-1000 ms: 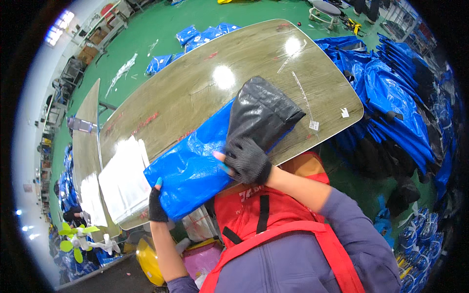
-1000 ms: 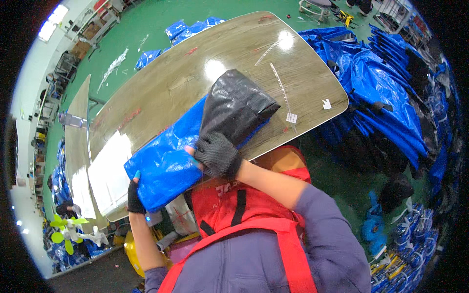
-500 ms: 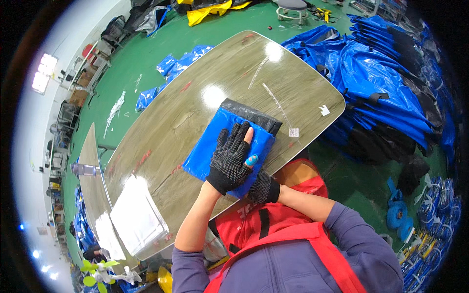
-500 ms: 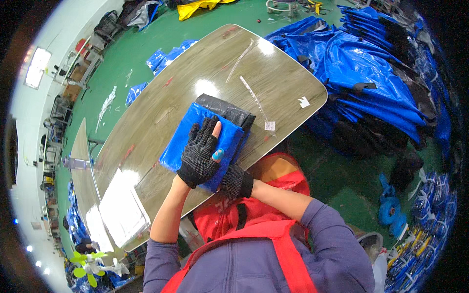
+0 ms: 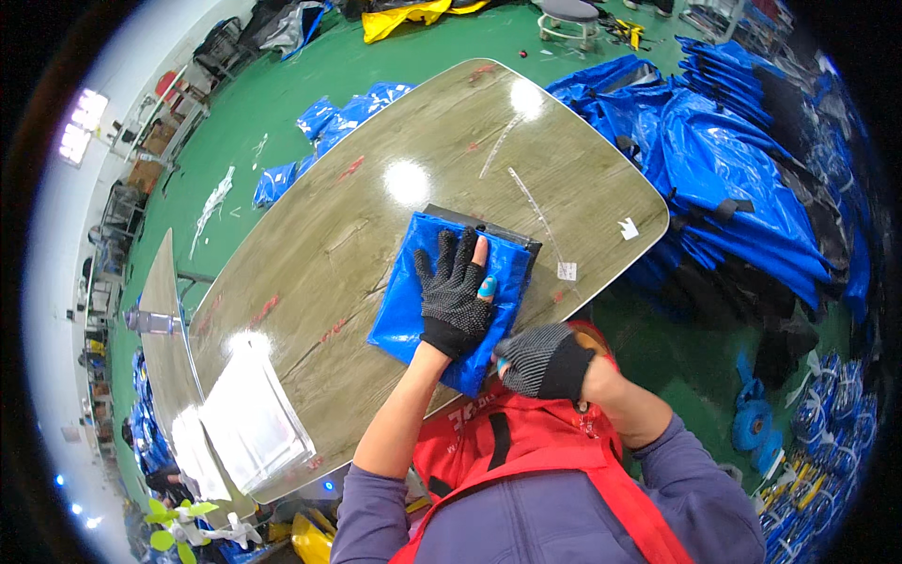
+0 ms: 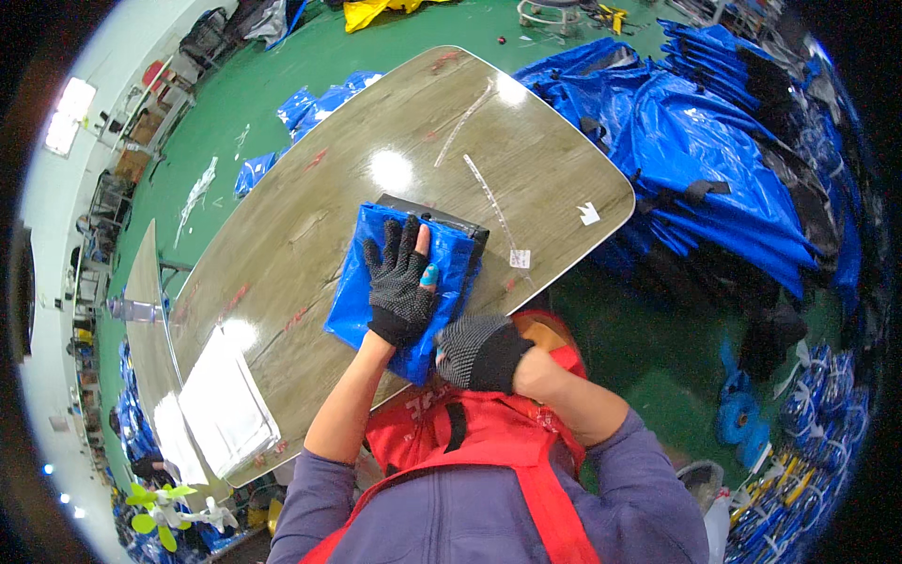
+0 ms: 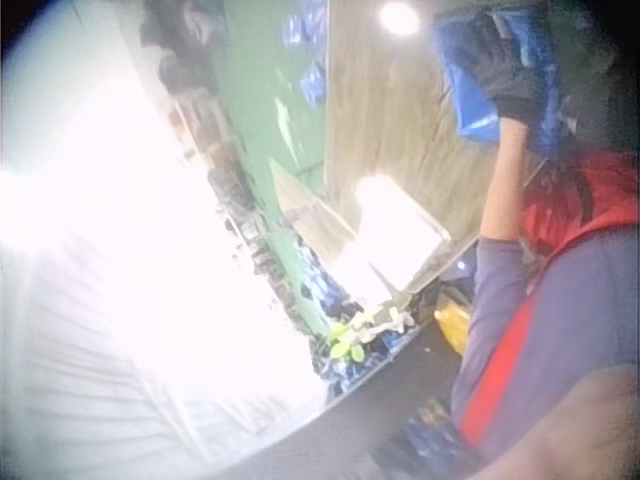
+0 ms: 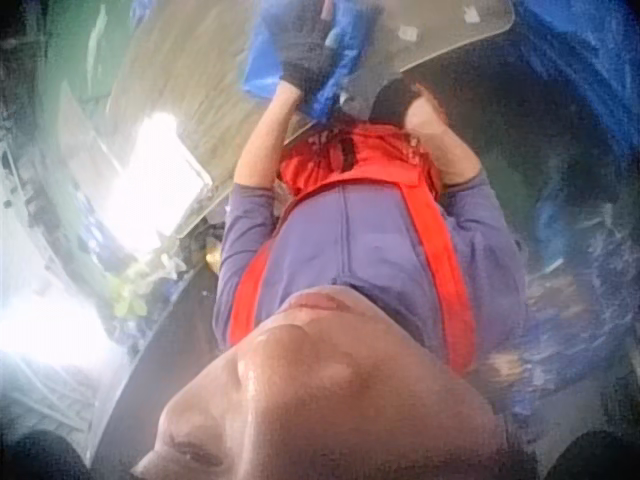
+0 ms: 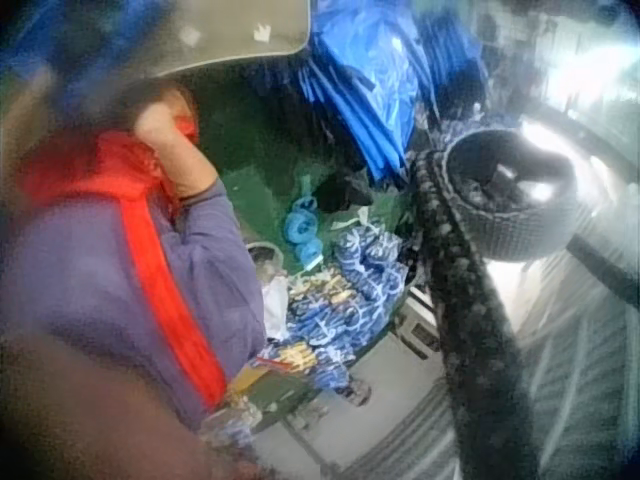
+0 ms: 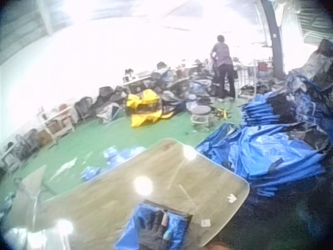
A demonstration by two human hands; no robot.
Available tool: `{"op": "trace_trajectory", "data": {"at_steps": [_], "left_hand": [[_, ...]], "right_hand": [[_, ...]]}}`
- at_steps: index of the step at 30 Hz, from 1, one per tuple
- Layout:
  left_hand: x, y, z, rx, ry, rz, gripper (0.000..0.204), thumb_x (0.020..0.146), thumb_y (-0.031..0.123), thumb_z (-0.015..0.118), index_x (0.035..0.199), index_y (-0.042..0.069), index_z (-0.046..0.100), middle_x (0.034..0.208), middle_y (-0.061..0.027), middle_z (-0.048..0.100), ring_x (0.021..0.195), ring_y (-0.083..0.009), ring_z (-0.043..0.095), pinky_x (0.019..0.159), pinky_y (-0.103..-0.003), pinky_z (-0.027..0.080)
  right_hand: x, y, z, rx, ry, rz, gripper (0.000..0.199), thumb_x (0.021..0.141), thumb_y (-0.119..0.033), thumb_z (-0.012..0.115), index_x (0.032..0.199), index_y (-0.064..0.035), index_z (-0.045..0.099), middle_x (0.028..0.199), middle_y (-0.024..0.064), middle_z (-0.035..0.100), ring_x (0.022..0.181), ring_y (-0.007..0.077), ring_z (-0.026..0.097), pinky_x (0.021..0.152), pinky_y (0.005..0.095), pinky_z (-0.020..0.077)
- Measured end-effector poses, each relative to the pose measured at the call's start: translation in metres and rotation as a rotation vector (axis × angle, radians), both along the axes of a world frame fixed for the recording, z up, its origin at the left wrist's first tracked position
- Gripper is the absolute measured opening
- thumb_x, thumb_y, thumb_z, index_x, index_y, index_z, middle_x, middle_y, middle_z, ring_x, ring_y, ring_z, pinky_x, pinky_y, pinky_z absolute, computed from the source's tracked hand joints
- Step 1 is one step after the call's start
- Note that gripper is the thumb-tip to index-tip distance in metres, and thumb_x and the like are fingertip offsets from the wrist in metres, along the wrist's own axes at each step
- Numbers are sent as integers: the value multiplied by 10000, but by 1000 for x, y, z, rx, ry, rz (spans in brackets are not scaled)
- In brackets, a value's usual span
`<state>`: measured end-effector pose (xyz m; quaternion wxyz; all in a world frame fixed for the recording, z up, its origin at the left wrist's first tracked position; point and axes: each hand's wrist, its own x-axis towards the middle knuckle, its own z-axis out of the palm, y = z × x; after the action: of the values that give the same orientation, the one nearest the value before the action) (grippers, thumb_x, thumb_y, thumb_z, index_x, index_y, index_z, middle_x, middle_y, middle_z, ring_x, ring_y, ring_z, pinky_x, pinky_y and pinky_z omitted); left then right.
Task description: The person folds blue and black soft goods on a table, places them into clear plastic bags, and seals the bags. The person repeats this process with multiple items, handling each one at a time.
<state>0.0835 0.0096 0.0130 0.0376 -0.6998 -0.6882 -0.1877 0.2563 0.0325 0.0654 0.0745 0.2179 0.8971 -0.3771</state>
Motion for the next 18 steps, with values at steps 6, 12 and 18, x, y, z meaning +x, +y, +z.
{"op": "trace_trajectory", "data": {"at_steps": [6,12,18], "left_hand": [[-25,24,8,-28,115,228,569,873,304,487,1427,203,401,1514,-126,319,1377,-376,299,1115,-612,108],[-83,22,15,-238,-502,4,495,938,375,472,1387,169,456,1382,-142,498,1217,-362,516,1031,-400,393],[-72,-70,-37,-180,-1517,20,591,957,401,417,1443,66,378,1409,-187,471,1264,-270,486,1038,-365,381]], "right_hand": [[-40,83,-26,594,652,-11,751,807,-529,584,1382,-72,428,1352,217,482,1273,407,428,1090,519,277],[2,105,-55,568,752,276,923,654,-617,689,1374,-91,450,1337,230,484,1264,417,439,1076,547,291],[30,87,-68,189,845,78,429,851,-154,613,1271,-107,544,1248,176,580,1151,375,547,1038,481,377]]}}
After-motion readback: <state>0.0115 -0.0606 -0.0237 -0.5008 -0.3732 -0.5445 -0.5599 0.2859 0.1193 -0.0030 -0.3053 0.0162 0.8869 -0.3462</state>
